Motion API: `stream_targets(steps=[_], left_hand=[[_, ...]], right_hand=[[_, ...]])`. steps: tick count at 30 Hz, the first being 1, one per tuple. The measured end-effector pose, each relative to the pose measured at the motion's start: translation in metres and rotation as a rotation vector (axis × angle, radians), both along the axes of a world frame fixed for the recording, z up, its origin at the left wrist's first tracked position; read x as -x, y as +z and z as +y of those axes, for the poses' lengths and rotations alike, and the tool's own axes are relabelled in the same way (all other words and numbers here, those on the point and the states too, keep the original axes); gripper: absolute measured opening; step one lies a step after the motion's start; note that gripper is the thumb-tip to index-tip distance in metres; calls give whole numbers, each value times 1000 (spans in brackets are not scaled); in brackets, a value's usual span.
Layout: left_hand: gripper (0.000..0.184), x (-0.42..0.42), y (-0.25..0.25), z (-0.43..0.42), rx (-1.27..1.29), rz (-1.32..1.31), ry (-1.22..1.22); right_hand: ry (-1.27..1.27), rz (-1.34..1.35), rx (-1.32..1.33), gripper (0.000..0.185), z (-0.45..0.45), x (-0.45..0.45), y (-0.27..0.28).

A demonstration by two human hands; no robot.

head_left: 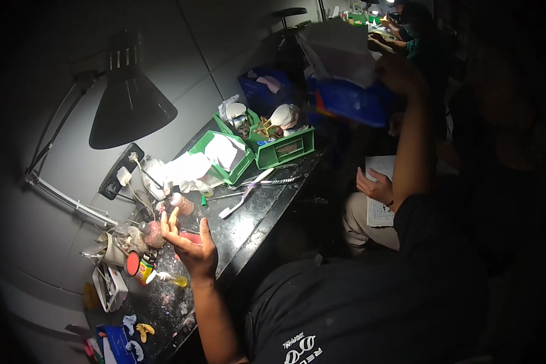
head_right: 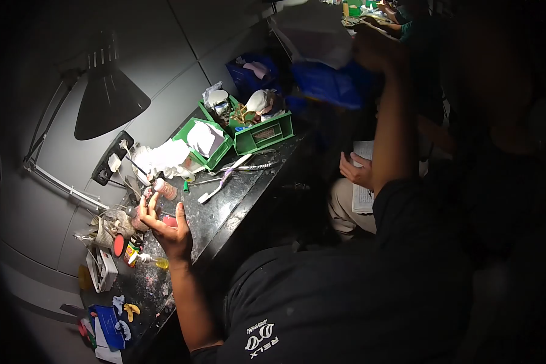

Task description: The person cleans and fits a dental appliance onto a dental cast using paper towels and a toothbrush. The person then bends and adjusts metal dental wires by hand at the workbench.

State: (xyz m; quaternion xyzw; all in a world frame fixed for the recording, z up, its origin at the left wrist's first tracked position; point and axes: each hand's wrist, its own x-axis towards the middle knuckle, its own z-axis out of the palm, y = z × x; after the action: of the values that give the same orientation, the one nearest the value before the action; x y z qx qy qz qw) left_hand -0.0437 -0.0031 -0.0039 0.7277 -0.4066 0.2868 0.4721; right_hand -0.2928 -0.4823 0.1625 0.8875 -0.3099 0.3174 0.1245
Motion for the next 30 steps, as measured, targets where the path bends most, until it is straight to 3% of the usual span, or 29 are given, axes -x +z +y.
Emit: stream_targets(steps=[2,4,8,14,17,22,24,25,27,29,30], left_hand=[[77,0,0,0,6,23,-4],[77,-1,-3,0,20,51,1],[78,-6,-6,0,21,37,-16],[73,-7,-3,1,-36,-35,10],[69,-8,-5,1,-13,-13,9],[62,-8,-5,3,-47,-11,68],[54,-9,-3,3,-10,-29,78],[50,-10,-3,4,-29,-55,97],[36,-11,1,5,-26,-93,137],[32,-10,1,8,2,-88,206],[29,-11,0,8,45,-88,262]], right_hand=[[78,143,258,19,-9,26,-32],[24,210,-206,19,4,44,-52],[69,238,-247,16,-16,84,-101],[134,246,-216,12,-31,116,-132],[139,362,-403,19,-68,128,-158],[-186,265,-539,17,-100,144,-198],[-245,189,-571,17,-95,150,-195],[-27,176,-497,12,-71,155,-176],[117,-158,-568,15,42,126,-115],[464,-235,-537,19,128,85,-66],[596,-109,-494,21,145,70,-52]])
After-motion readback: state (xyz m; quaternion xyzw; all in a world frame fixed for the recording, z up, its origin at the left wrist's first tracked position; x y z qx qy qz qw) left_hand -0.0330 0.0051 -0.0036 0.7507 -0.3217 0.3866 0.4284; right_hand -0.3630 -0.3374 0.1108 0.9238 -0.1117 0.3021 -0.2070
